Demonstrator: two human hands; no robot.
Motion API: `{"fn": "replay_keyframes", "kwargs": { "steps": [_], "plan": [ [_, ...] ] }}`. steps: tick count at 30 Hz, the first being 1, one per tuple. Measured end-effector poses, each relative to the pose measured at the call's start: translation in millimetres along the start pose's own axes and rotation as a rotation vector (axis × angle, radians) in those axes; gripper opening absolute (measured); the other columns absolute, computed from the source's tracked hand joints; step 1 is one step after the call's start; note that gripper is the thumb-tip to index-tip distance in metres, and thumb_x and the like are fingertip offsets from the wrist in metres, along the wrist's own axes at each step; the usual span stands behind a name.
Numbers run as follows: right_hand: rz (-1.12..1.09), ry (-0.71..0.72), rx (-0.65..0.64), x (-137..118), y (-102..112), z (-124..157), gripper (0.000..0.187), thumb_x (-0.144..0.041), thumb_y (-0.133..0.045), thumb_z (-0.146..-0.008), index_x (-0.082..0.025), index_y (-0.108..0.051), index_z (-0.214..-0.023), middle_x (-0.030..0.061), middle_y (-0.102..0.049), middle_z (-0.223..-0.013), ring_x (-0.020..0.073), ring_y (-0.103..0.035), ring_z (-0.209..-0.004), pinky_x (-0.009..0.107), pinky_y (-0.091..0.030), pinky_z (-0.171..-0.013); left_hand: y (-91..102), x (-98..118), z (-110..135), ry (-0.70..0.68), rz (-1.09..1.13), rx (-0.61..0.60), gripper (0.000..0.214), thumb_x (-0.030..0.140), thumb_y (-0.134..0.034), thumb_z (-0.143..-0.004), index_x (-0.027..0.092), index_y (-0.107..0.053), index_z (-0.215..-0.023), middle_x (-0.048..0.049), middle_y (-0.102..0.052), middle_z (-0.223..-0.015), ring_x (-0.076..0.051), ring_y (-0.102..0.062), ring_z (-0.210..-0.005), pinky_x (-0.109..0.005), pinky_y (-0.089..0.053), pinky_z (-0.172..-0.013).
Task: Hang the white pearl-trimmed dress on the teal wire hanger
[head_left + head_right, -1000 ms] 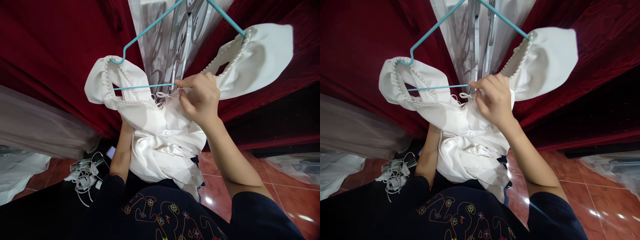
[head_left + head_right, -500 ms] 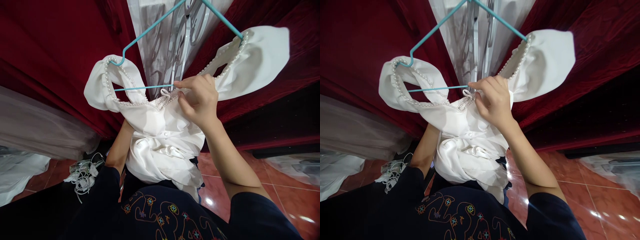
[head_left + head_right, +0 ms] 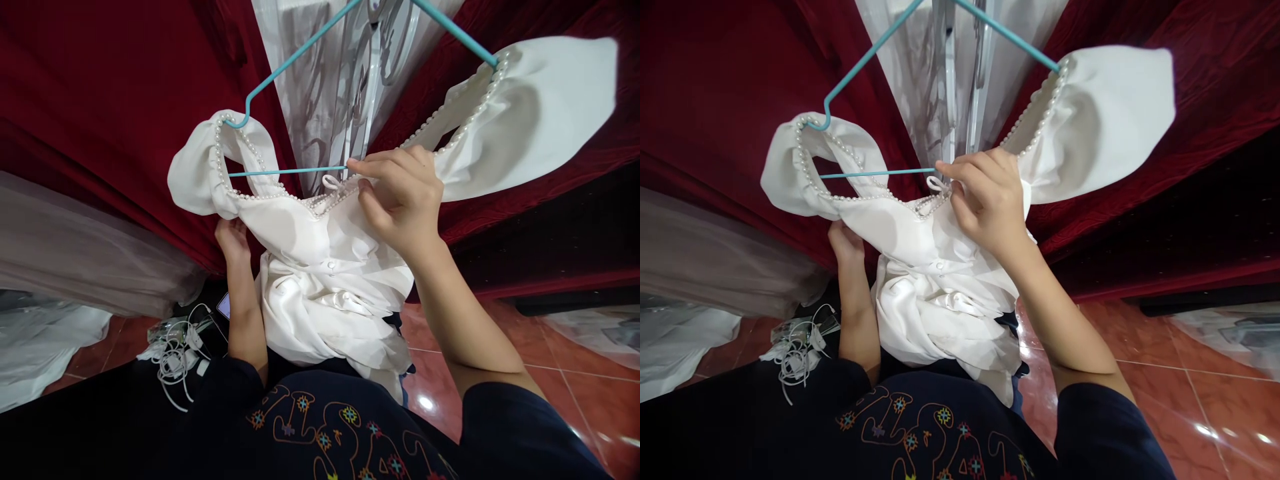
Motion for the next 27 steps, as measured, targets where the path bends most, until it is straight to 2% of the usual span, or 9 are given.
{"fn": "replay_keyframes", "kwargs": {
  "steps": [2,5,8,12,15,20,23,25,27],
  "plan": [
    [0.005,-0.004,0.005,-2,0,1,0.033,-0.026,-0.049,-0.099,-0.031,-0.069,-0.123,0.0057,-0.072,-0.113,0.0249,-0.063,-0.101,0.051,-0.046,-0.097,14.8,12,13,-0.025,0.036,0.079,0.025,0.026,-0.051,-0.100,0.012,-0.062,-0.083,0.0026,-0.053,-0.062,-0.007,-0.050,-0.054,-0.021,-0.043,-0.059],
    [0.016,-0.009,0.018,-5,1,1,0.032,-0.027,-0.051,-0.098,-0.031,-0.071,-0.123,0.0055,-0.073,-0.113,0.0249,-0.063,-0.101,0.050,-0.047,-0.097,16.0,45,39,-0.188,0.058,0.167,0.018,0.019,-0.054,-0.082,0.016,-0.060,-0.066,0.0056,-0.035,-0.045,-0.008,-0.031,-0.041,-0.024,-0.027,-0.047],
    [0.003,-0.015,0.008,-7,2,1,0.033,-0.027,-0.051,-0.098,-0.030,-0.071,-0.124,0.0062,-0.073,-0.115,0.0247,-0.062,-0.101,0.049,-0.047,-0.096,1.4,86,52,-0.594,0.030,0.350,0.009,0.014,-0.061,-0.074,0.016,-0.069,-0.077,0.0023,-0.055,-0.062,-0.010,-0.048,-0.053,-0.025,-0.036,-0.055],
    [-0.021,0.002,-0.004,-6,3,0,0.033,-0.027,-0.050,-0.098,-0.030,-0.070,-0.124,0.0063,-0.073,-0.114,0.0236,-0.062,-0.100,0.048,-0.046,-0.094,-24.9,121,31,-0.885,-0.315,0.229,0.057,0.007,-0.077,-0.067,0.015,-0.069,-0.123,-0.0072,-0.066,-0.117,-0.021,-0.062,-0.106,-0.033,-0.049,-0.090],
    [-0.010,0.031,0.026,-5,3,1,0.032,-0.027,-0.052,-0.097,-0.029,-0.070,-0.124,0.0058,-0.073,-0.114,0.0231,-0.062,-0.098,0.047,-0.046,-0.092,-32.8,131,8,-0.938,-0.551,0.143,0.054,-0.009,-0.073,-0.067,0.010,-0.072,-0.117,-0.0087,-0.066,-0.116,-0.023,-0.060,-0.110,-0.038,-0.049,-0.100],
    [0.020,0.003,-0.001,-4,5,-1,0.031,-0.028,-0.052,-0.098,-0.030,-0.070,-0.122,0.0056,-0.073,-0.112,0.0237,-0.062,-0.097,0.049,-0.047,-0.093,-22.7,147,-25,-0.884,-0.524,0.106,0.031,-0.011,-0.053,-0.086,0.004,-0.077,-0.099,-0.0035,-0.069,-0.091,-0.015,-0.066,-0.092,-0.029,-0.053,-0.091],
    [0.002,0.002,0.001,-4,5,-2,0.032,-0.026,-0.051,-0.098,-0.032,-0.070,-0.123,0.0048,-0.073,-0.112,0.0237,-0.063,-0.098,0.049,-0.047,-0.094,-6.5,147,-41,-0.797,-0.485,0.257,0.030,-0.015,-0.050,-0.081,0.004,-0.073,-0.089,0.0006,-0.066,-0.080,-0.010,-0.061,-0.079,-0.023,-0.051,-0.083],
    [-0.004,0.012,0.014,-5,4,-2,0.033,-0.025,-0.051,-0.098,-0.032,-0.071,-0.124,0.0046,-0.073,-0.112,0.0232,-0.063,-0.098,0.048,-0.047,-0.094,4.1,136,-41,-0.718,-0.420,0.379,0.031,-0.017,-0.050,-0.077,0.007,-0.069,-0.082,0.0024,-0.062,-0.073,-0.008,-0.055,-0.072,-0.020,-0.048,-0.075],
    [-0.001,0.019,0.029,-4,1,-2,0.034,-0.024,-0.051,-0.097,-0.031,-0.071,-0.124,0.0047,-0.073,-0.111,0.0228,-0.063,-0.098,0.048,-0.048,-0.094,8.3,118,-31,-0.633,-0.342,0.395,0.028,-0.014,-0.056,-0.077,0.010,-0.068,-0.081,0.0031,-0.060,-0.071,-0.009,-0.054,-0.068,-0.020,-0.046,-0.068]
  ]
}}
Point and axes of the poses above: each hand's wrist, its own z-axis away from the middle knuckle, its own y-axis out of the back of the hand, x = y × z, the point moved 2 cm from there along -z, towards the middle knuckle
